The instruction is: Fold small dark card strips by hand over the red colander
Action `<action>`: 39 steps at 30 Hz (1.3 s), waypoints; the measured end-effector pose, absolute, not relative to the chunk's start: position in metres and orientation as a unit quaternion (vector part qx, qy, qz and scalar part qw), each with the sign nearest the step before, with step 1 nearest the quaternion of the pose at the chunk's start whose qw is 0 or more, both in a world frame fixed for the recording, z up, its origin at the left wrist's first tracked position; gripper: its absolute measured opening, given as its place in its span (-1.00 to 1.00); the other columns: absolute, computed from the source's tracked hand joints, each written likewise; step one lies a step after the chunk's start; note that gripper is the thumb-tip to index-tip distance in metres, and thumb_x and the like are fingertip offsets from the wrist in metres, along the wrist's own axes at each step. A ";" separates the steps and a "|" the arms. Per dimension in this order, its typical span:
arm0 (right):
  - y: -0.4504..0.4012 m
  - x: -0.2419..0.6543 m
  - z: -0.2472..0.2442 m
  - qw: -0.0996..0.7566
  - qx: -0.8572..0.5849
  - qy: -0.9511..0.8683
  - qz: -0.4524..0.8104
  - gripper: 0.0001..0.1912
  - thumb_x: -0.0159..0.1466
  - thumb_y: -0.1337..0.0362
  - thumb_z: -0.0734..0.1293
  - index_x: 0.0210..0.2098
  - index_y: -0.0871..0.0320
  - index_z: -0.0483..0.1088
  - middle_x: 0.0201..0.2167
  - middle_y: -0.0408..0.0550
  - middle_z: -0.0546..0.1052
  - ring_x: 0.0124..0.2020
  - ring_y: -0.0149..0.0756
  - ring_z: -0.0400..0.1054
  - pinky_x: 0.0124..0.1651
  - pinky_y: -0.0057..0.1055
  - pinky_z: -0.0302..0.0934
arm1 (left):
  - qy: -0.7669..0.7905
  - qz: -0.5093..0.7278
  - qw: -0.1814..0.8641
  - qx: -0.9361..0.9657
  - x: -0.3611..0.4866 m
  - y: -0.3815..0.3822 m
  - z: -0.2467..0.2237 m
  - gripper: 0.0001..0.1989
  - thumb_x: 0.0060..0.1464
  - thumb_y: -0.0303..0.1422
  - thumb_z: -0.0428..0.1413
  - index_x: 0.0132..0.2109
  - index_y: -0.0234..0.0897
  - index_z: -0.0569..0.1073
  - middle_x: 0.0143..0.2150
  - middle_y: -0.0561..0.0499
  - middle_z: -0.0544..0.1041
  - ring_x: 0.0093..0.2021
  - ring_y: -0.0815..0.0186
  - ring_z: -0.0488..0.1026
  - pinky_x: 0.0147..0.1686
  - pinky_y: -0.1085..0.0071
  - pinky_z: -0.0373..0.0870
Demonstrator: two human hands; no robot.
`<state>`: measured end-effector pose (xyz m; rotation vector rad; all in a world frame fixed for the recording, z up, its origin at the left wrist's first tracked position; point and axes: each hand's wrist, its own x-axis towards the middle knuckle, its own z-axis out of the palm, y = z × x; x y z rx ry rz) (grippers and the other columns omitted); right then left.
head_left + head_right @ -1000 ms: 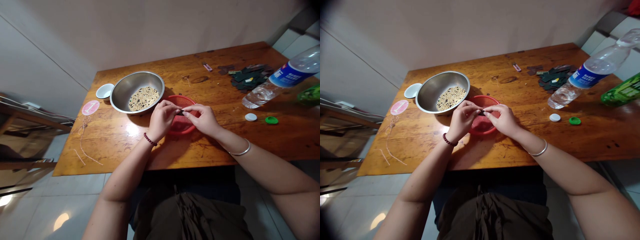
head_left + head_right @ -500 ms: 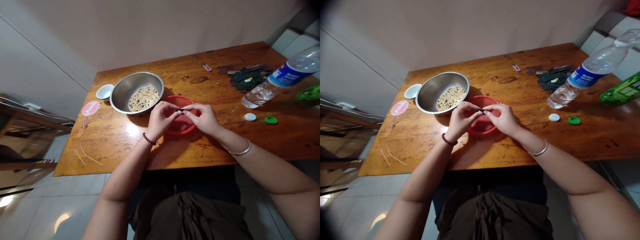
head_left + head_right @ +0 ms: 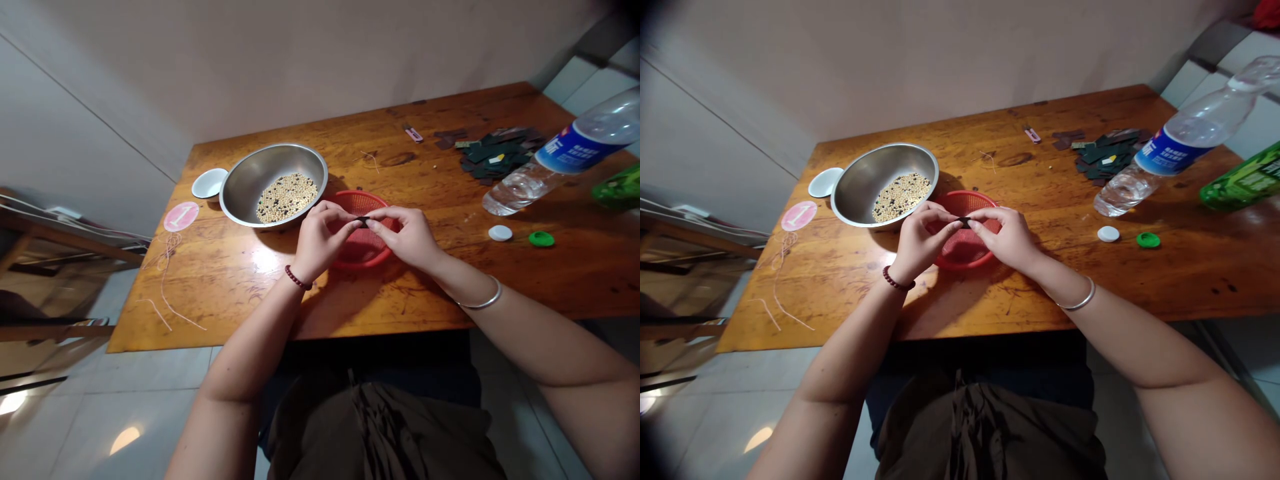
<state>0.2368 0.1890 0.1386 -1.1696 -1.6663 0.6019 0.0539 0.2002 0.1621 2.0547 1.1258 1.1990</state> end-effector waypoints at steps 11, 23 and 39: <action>0.191 0.237 0.138 0.499 -0.491 -0.671 0.246 -0.87 0.17 0.28 0.36 -0.30 0.11 0.56 -0.28 -0.05 0.64 -0.24 -0.18 0.53 -0.05 -0.21 0.37 | 0.420 0.415 0.244 0.769 0.052 0.201 0.163 -0.86 0.14 -0.36 0.16 -0.17 -0.23 0.58 -0.23 -0.04 0.49 -0.16 0.30 0.43 -0.09 0.32 0.40; 0.192 0.237 0.137 0.508 -0.490 -0.663 0.249 -0.85 0.19 0.25 0.36 -0.30 0.13 0.56 -0.31 -0.05 0.64 -0.27 -0.19 0.52 -0.10 -0.23 0.39 | 0.437 0.423 0.254 0.753 0.054 0.202 0.160 -0.84 0.14 -0.41 0.16 -0.13 -0.24 0.58 -0.23 -0.04 0.48 -0.18 0.32 0.43 -0.12 0.36 0.40; 0.194 0.237 0.134 0.518 -0.478 -0.656 0.268 -0.84 0.19 0.25 0.37 -0.29 0.15 0.56 -0.31 -0.05 0.64 -0.27 -0.22 0.52 -0.10 -0.27 0.39 | 0.476 0.374 0.067 0.793 0.056 0.194 0.164 -0.94 0.17 -0.34 0.13 -0.25 -0.20 0.50 -0.19 -0.01 0.45 -0.14 0.26 0.35 -0.08 0.31 0.28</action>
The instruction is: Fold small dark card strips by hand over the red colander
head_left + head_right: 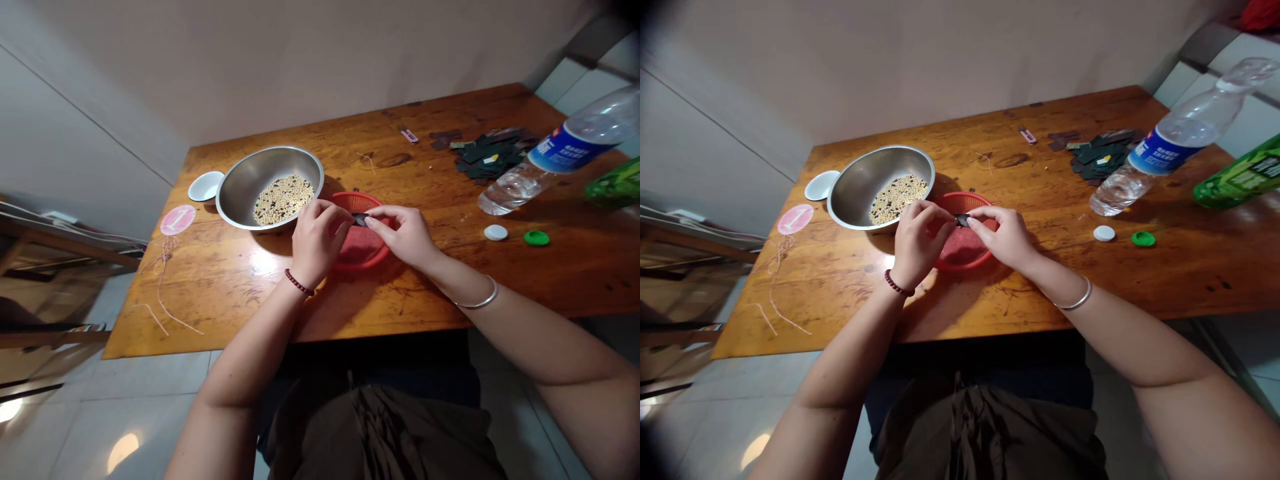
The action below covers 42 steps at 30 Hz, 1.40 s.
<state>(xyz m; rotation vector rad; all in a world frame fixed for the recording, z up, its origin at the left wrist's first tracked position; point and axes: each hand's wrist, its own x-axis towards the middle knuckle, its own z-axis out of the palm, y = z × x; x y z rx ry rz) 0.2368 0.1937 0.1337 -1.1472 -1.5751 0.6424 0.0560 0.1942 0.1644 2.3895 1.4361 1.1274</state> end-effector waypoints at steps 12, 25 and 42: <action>0.194 0.237 0.134 0.519 -0.477 -0.655 0.274 -0.86 0.18 0.27 0.37 -0.29 0.13 0.56 -0.30 -0.05 0.63 -0.26 -0.22 0.52 -0.09 -0.26 0.39 | 0.474 0.372 0.045 0.797 0.057 0.196 0.162 -0.91 0.15 -0.30 0.15 -0.24 -0.20 0.52 -0.19 -0.02 0.44 -0.14 0.25 0.34 -0.09 0.30 0.28; 0.192 0.236 0.136 0.520 -0.475 -0.647 0.292 -0.86 0.16 0.27 0.39 -0.31 0.16 0.57 -0.31 -0.03 0.64 -0.26 -0.21 0.52 -0.08 -0.25 0.39 | 0.454 0.402 0.054 0.794 0.058 0.195 0.162 -0.92 0.11 -0.31 0.20 -0.26 -0.19 0.56 -0.23 0.00 0.43 -0.16 0.29 0.34 -0.08 0.32 0.28; 0.193 0.236 0.139 0.496 -0.457 -0.661 0.330 -0.80 0.23 0.21 0.33 -0.34 0.15 0.58 -0.32 -0.04 0.64 -0.26 -0.23 0.51 -0.11 -0.31 0.35 | 0.443 0.407 0.058 0.797 0.064 0.192 0.158 -0.92 0.09 -0.30 0.21 -0.27 -0.17 0.56 -0.23 0.00 0.42 -0.18 0.29 0.33 -0.11 0.31 0.29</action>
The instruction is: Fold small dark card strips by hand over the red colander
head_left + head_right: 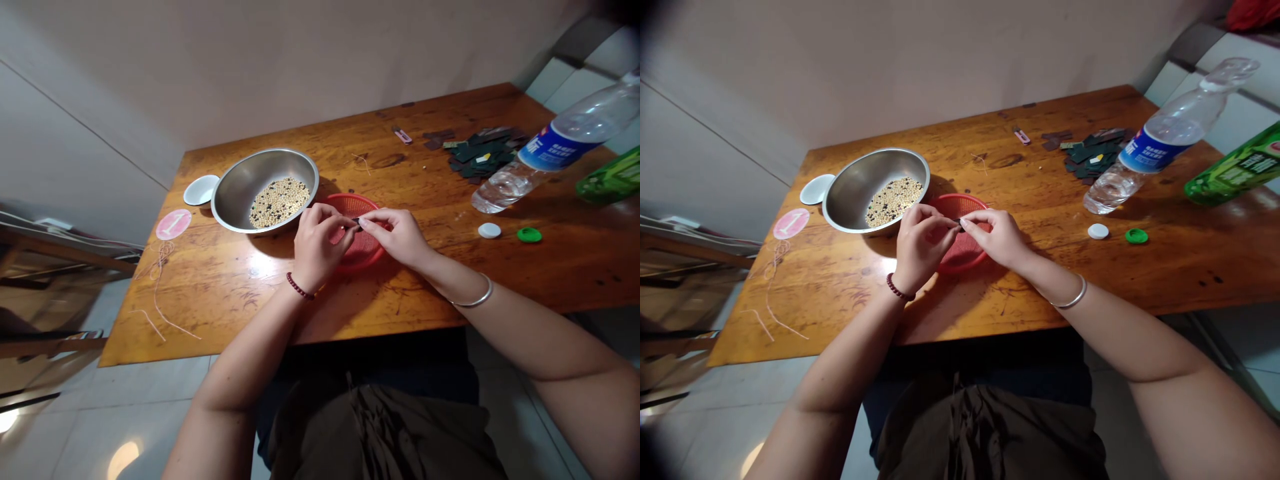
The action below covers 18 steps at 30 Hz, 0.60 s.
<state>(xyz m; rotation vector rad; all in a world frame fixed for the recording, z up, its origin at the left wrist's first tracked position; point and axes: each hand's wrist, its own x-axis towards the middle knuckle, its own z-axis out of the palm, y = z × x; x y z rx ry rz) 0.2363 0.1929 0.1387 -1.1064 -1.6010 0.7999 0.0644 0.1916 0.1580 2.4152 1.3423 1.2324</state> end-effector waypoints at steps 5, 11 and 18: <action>0.193 0.236 0.137 0.501 -0.461 -0.659 0.320 -0.82 0.22 0.20 0.34 -0.34 0.12 0.58 -0.31 -0.05 0.64 -0.25 -0.22 0.51 -0.08 -0.29 0.36 | 0.450 0.426 0.057 0.783 0.067 0.190 0.157 -0.93 0.10 -0.31 0.21 -0.26 -0.18 0.55 -0.25 0.00 0.41 -0.17 0.29 0.33 -0.09 0.32 0.29; 0.192 0.235 0.139 0.510 -0.459 -0.640 0.346 -0.82 0.21 0.20 0.34 -0.37 0.13 0.57 -0.34 -0.06 0.64 -0.26 -0.22 0.52 -0.10 -0.29 0.38 | 0.444 0.399 0.068 0.800 0.067 0.189 0.158 -0.93 0.10 -0.30 0.21 -0.26 -0.16 0.56 -0.24 0.01 0.41 -0.18 0.29 0.33 -0.11 0.32 0.30; 0.192 0.235 0.138 0.508 -0.455 -0.646 0.344 -0.82 0.21 0.19 0.35 -0.34 0.14 0.58 -0.33 -0.06 0.64 -0.27 -0.24 0.52 -0.11 -0.31 0.38 | 0.459 0.417 0.093 0.779 0.065 0.188 0.161 -0.88 0.13 -0.27 0.17 -0.26 -0.19 0.55 -0.26 0.01 0.40 -0.19 0.30 0.34 -0.11 0.32 0.30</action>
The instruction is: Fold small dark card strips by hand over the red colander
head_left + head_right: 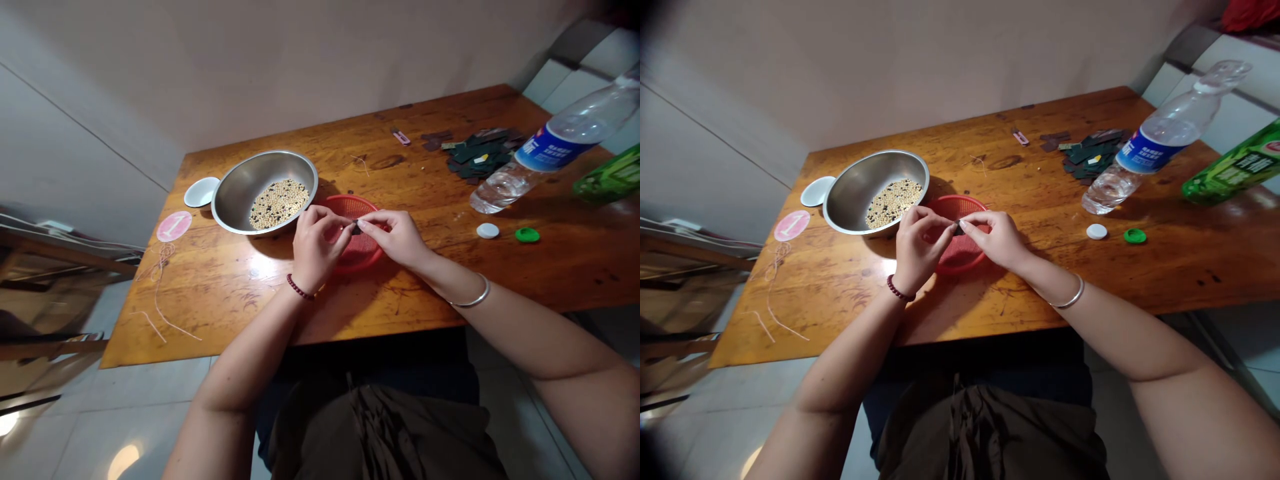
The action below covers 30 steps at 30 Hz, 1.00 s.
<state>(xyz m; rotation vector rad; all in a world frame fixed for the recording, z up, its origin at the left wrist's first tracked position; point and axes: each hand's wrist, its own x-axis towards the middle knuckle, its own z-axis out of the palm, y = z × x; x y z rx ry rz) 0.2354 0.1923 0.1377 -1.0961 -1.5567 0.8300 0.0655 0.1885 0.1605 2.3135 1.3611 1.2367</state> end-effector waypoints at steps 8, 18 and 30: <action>0.192 0.236 0.140 0.506 -0.453 -0.650 0.340 -0.82 0.22 0.21 0.34 -0.34 0.14 0.58 -0.34 -0.05 0.64 -0.29 -0.23 0.52 -0.13 -0.31 0.38 | 0.471 0.423 0.095 0.769 0.062 0.191 0.161 -0.91 0.13 -0.31 0.18 -0.26 -0.21 0.55 -0.26 0.00 0.41 -0.17 0.29 0.35 -0.10 0.30 0.31; 0.192 0.235 0.137 0.513 -0.459 -0.642 0.338 -0.79 0.22 0.17 0.35 -0.31 0.15 0.58 -0.33 -0.04 0.64 -0.27 -0.21 0.53 -0.11 -0.27 0.39 | 0.461 0.422 0.115 0.772 0.064 0.190 0.159 -0.92 0.11 -0.32 0.19 -0.27 -0.21 0.55 -0.26 0.01 0.41 -0.19 0.31 0.35 -0.14 0.34 0.32; 0.192 0.234 0.136 0.525 -0.473 -0.633 0.316 -0.80 0.22 0.18 0.34 -0.33 0.15 0.57 -0.34 -0.05 0.64 -0.29 -0.22 0.52 -0.13 -0.29 0.38 | 0.480 0.426 0.118 0.758 0.063 0.190 0.160 -0.91 0.12 -0.31 0.18 -0.27 -0.22 0.55 -0.27 0.01 0.42 -0.18 0.30 0.37 -0.11 0.31 0.34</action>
